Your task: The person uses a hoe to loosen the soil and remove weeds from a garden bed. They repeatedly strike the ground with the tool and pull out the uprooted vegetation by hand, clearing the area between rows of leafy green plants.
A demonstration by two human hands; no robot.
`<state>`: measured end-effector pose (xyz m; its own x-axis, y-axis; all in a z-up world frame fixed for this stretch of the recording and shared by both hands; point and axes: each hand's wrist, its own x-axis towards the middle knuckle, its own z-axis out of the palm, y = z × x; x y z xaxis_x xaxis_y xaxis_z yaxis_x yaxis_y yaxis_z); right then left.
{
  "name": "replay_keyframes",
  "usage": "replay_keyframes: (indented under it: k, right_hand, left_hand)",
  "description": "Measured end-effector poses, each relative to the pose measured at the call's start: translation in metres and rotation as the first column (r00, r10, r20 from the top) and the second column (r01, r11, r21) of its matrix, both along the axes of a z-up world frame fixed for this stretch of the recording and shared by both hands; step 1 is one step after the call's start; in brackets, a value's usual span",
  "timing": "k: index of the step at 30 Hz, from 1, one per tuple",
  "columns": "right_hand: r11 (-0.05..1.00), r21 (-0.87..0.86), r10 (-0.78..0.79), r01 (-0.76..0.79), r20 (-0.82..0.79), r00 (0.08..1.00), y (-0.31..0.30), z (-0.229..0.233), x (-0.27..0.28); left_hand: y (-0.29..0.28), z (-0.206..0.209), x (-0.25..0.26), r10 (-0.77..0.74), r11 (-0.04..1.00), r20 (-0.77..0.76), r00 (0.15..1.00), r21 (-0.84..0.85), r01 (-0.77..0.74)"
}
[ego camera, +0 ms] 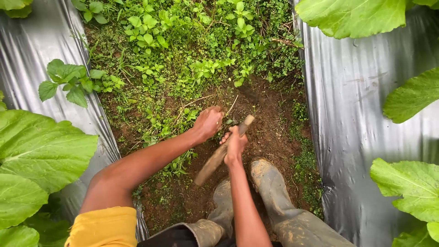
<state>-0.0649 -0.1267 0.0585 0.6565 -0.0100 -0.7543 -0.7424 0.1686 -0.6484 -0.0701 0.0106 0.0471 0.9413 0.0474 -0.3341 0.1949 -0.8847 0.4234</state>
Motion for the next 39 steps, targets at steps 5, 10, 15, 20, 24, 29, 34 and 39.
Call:
replay_keyframes:
  k: [5,10,15,20,24,29,34,39]
  right_hand:
    - [0.998,0.052,-0.043,0.043,-0.013,0.999,-0.009,0.010,0.000]
    - [0.982,-0.003,-0.190,0.190,0.054,0.980,-0.020,0.011,0.032]
    - [0.992,-0.049,-0.123,0.120,-0.057,0.991,-0.007,0.008,-0.009]
    - [0.998,-0.065,0.016,-0.027,-0.166,0.986,-0.001,0.008,-0.057]
    - [0.999,-0.048,-0.006,0.002,-0.088,0.996,-0.004,0.016,-0.040]
    - [0.976,-0.033,-0.217,0.217,0.000,0.976,-0.014,0.024,-0.015]
    - [0.976,-0.050,-0.217,0.212,-0.157,0.964,0.017,0.028,-0.064]
    - [0.977,-0.007,-0.209,0.211,-0.194,0.959,0.026,0.038,-0.068]
  left_hand:
    - [-0.002,0.064,0.000,-0.399,0.853,-0.191,0.897,0.282,0.439]
    - [0.013,0.044,0.003,-0.251,0.950,-0.115,0.961,0.159,0.268]
    - [0.007,0.089,0.013,-0.069,0.983,0.005,0.998,-0.171,0.069]
    - [0.001,0.066,-0.006,-0.247,0.966,-0.067,0.967,-0.091,0.241]
    - [0.001,0.042,-0.024,-0.368,0.921,-0.074,0.927,0.106,0.374]
    - [0.018,0.043,-0.025,-0.517,0.766,-0.287,0.806,0.265,0.586]
    - [0.051,0.076,-0.033,-0.510,0.707,-0.312,0.802,0.379,0.597]
    - [0.088,0.039,-0.052,-0.419,0.746,-0.238,0.876,0.461,0.481]
